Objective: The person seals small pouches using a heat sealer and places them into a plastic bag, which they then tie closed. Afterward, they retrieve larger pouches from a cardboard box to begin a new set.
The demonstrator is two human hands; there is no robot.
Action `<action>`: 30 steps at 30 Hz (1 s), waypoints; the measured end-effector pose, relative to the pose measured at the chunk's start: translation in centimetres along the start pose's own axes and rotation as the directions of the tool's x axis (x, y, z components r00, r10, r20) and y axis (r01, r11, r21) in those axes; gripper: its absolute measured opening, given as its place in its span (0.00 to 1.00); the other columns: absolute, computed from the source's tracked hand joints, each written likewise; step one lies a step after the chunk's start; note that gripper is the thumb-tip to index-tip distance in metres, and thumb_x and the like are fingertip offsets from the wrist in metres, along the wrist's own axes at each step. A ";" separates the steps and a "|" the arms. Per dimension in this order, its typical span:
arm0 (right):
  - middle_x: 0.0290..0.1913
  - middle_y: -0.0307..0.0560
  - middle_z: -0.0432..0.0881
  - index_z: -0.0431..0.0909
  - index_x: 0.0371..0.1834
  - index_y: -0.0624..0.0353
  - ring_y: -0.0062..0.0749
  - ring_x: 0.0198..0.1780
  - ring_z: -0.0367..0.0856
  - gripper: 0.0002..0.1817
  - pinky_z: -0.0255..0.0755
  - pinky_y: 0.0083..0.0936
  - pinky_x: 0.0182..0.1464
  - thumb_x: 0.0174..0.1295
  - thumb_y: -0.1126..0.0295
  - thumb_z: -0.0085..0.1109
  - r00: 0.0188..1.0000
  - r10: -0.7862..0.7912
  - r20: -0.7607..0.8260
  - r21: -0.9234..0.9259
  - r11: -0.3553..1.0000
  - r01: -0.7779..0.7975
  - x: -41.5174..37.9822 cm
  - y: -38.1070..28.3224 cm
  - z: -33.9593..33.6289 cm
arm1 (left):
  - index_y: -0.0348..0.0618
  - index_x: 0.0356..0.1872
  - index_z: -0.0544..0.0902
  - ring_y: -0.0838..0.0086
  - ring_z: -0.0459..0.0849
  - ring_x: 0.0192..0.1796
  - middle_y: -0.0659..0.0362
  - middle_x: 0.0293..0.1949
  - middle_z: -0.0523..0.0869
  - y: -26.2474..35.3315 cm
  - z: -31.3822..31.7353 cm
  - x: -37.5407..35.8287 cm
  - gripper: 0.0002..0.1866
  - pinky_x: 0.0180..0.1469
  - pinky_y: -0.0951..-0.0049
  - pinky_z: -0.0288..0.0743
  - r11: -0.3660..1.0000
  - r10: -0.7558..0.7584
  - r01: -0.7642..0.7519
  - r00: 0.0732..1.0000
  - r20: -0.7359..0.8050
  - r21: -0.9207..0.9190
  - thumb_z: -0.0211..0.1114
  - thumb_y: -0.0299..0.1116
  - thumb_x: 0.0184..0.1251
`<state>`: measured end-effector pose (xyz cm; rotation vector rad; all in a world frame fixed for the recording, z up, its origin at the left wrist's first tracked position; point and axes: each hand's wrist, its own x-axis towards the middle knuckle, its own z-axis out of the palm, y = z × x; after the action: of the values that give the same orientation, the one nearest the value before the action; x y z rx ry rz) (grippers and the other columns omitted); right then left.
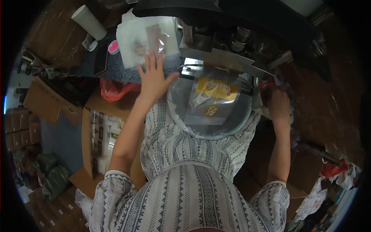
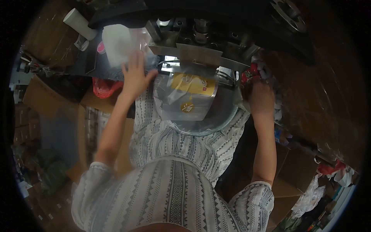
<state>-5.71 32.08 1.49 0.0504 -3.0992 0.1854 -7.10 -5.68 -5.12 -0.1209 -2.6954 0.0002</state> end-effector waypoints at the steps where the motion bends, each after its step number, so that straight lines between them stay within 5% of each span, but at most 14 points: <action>1: 0.40 0.60 0.82 0.78 0.42 0.61 0.56 0.45 0.80 0.11 0.75 0.44 0.45 0.55 0.73 0.57 0.999 0.003 0.041 0.096 0.995 -0.007 0.1 -0.2 -0.3 | 0.39 0.63 0.67 0.52 0.69 0.62 0.43 0.63 0.68 0.8 -0.8 -1.2 0.32 0.64 0.45 0.55 0.989 0.080 -0.085 0.996 -0.046 -0.123 0.66 0.41 0.60; 8: 0.41 0.58 0.82 0.78 0.41 0.63 0.54 0.43 0.82 0.12 0.75 0.40 0.45 0.53 0.76 0.62 0.988 0.130 0.082 0.141 0.980 -0.140 -1.0 -2.6 -3.9 | 0.42 0.45 0.80 0.60 0.81 0.47 0.56 0.42 0.83 -1.1 -6.3 -2.7 0.12 0.51 0.56 0.68 0.960 -0.092 0.128 0.984 0.150 -0.250 0.64 0.29 0.58; 10: 0.42 0.54 0.82 0.78 0.43 0.63 0.48 0.40 0.82 0.13 0.76 0.36 0.44 0.54 0.76 0.62 0.989 0.054 0.141 0.648 0.750 -0.133 -1.9 -3.7 -5.7 | 0.42 0.36 0.82 0.59 0.82 0.35 0.56 0.31 0.82 0.0 -8.0 -3.4 0.06 0.39 0.65 0.73 0.884 -0.215 0.240 0.971 0.107 -0.401 0.63 0.24 0.57; 11: 0.42 0.54 0.82 0.78 0.43 0.63 0.48 0.40 0.82 0.13 0.76 0.36 0.44 0.54 0.76 0.62 0.988 0.055 0.145 0.648 0.749 -0.137 -2.0 -5.0 -6.0 | 0.42 0.36 0.82 0.59 0.82 0.35 0.56 0.31 0.82 0.7 -8.7 -3.6 0.06 0.39 0.65 0.73 0.884 -0.215 0.242 0.970 0.111 -0.400 0.63 0.24 0.57; 13: 0.42 0.49 0.83 0.78 0.46 0.62 0.39 0.39 0.81 0.13 0.76 0.32 0.43 0.56 0.76 0.62 0.946 -0.314 -0.077 0.697 0.662 0.276 -2.1 -8.0 -6.2 | 0.41 0.36 0.82 0.57 0.82 0.32 0.55 0.31 0.81 2.6 -10.0 -3.9 0.07 0.32 0.65 0.74 0.862 -0.136 0.119 0.991 0.001 -0.492 0.64 0.23 0.56; 14: 0.42 0.49 0.83 0.78 0.46 0.62 0.39 0.39 0.81 0.13 0.76 0.32 0.43 0.56 0.76 0.62 0.947 -0.312 -0.080 0.696 0.662 0.278 -1.9 -9.0 -5.9 | 0.41 0.36 0.82 0.57 0.82 0.32 0.55 0.31 0.81 3.2 -10.6 -3.7 0.07 0.32 0.65 0.74 0.863 -0.134 0.115 0.991 -0.002 -0.492 0.64 0.23 0.56; 16: 0.43 0.46 0.83 0.78 0.47 0.61 0.35 0.42 0.81 0.13 0.75 0.31 0.45 0.58 0.74 0.62 0.820 -0.501 -0.276 0.536 0.628 0.564 -1.4 -10.5 -5.0 | 0.41 0.35 0.82 0.57 0.82 0.31 0.55 0.31 0.82 4.0 -11.6 -3.6 0.06 0.32 0.65 0.74 0.817 -0.077 0.064 0.997 0.001 -0.573 0.64 0.24 0.55; 20: 0.43 0.47 0.83 0.78 0.49 0.61 0.31 0.43 0.81 0.15 0.75 0.30 0.46 0.59 0.72 0.62 0.711 -0.661 -0.240 0.619 0.460 0.637 -0.8 -10.9 -4.4 | 0.41 0.35 0.83 0.56 0.82 0.31 0.54 0.31 0.82 5.1 -11.3 -4.1 0.05 0.31 0.67 0.74 0.733 0.124 -0.006 0.984 0.125 -0.680 0.64 0.25 0.57; 22: 0.42 0.48 0.83 0.78 0.51 0.59 0.32 0.42 0.81 0.16 0.75 0.30 0.44 0.58 0.72 0.63 0.879 -0.477 -0.022 0.775 0.547 0.316 -0.8 -10.3 -4.0 | 0.35 0.37 0.82 0.67 0.84 0.28 0.54 0.28 0.84 6.1 -9.2 -4.2 0.06 0.32 0.74 0.76 0.640 0.231 0.021 0.948 0.219 -0.768 0.63 0.27 0.63; 23: 0.42 0.48 0.83 0.78 0.51 0.59 0.32 0.42 0.81 0.16 0.75 0.30 0.44 0.58 0.72 0.63 0.878 -0.478 -0.025 0.773 0.548 0.320 -0.7 -9.8 -3.9 | 0.35 0.37 0.82 0.67 0.84 0.28 0.54 0.28 0.84 6.7 -8.2 -3.9 0.06 0.32 0.74 0.76 0.640 0.230 0.018 0.949 0.215 -0.768 0.63 0.27 0.63; 25: 0.41 0.50 0.82 0.78 0.52 0.57 0.31 0.41 0.81 0.18 0.75 0.29 0.43 0.57 0.71 0.64 0.949 -0.264 -0.172 0.693 0.652 0.307 -0.9 -8.6 -3.8 | 0.32 0.36 0.83 0.76 0.82 0.28 0.57 0.27 0.84 7.9 -6.3 -2.9 0.11 0.31 0.78 0.76 0.207 0.131 0.685 0.689 0.713 -0.699 0.62 0.33 0.68; 26: 0.41 0.50 0.82 0.78 0.52 0.57 0.31 0.41 0.81 0.18 0.75 0.29 0.43 0.57 0.71 0.64 0.949 -0.264 -0.170 0.694 0.652 0.306 -1.3 -7.9 -4.2 | 0.32 0.36 0.83 0.76 0.82 0.28 0.57 0.27 0.84 8.4 -5.7 -1.9 0.11 0.31 0.78 0.76 0.206 0.130 0.686 0.687 0.715 -0.698 0.62 0.33 0.68; 28: 0.41 0.52 0.82 0.78 0.51 0.55 0.38 0.41 0.82 0.18 0.76 0.32 0.44 0.57 0.68 0.65 0.968 -0.242 -0.074 0.440 0.863 0.249 -2.0 -6.4 -5.3 | 0.34 0.39 0.83 0.80 0.82 0.28 0.52 0.26 0.84 9.2 -5.2 0.0 0.12 0.29 0.75 0.73 -0.115 0.157 0.778 0.628 0.762 -0.617 0.62 0.36 0.67; 30: 0.42 0.53 0.82 0.79 0.50 0.55 0.43 0.42 0.82 0.16 0.76 0.35 0.44 0.58 0.67 0.64 0.989 -0.117 -0.094 0.313 0.939 0.141 -1.5 -4.6 -4.7 | 0.33 0.38 0.83 0.78 0.82 0.28 0.51 0.26 0.84 9.7 -5.6 0.5 0.13 0.30 0.75 0.73 -0.153 0.140 0.806 0.591 0.795 -0.572 0.62 0.36 0.67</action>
<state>-3.87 28.14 6.68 0.2494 -2.9442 0.6660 -4.35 3.88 -0.04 0.4261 -2.3467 -2.7278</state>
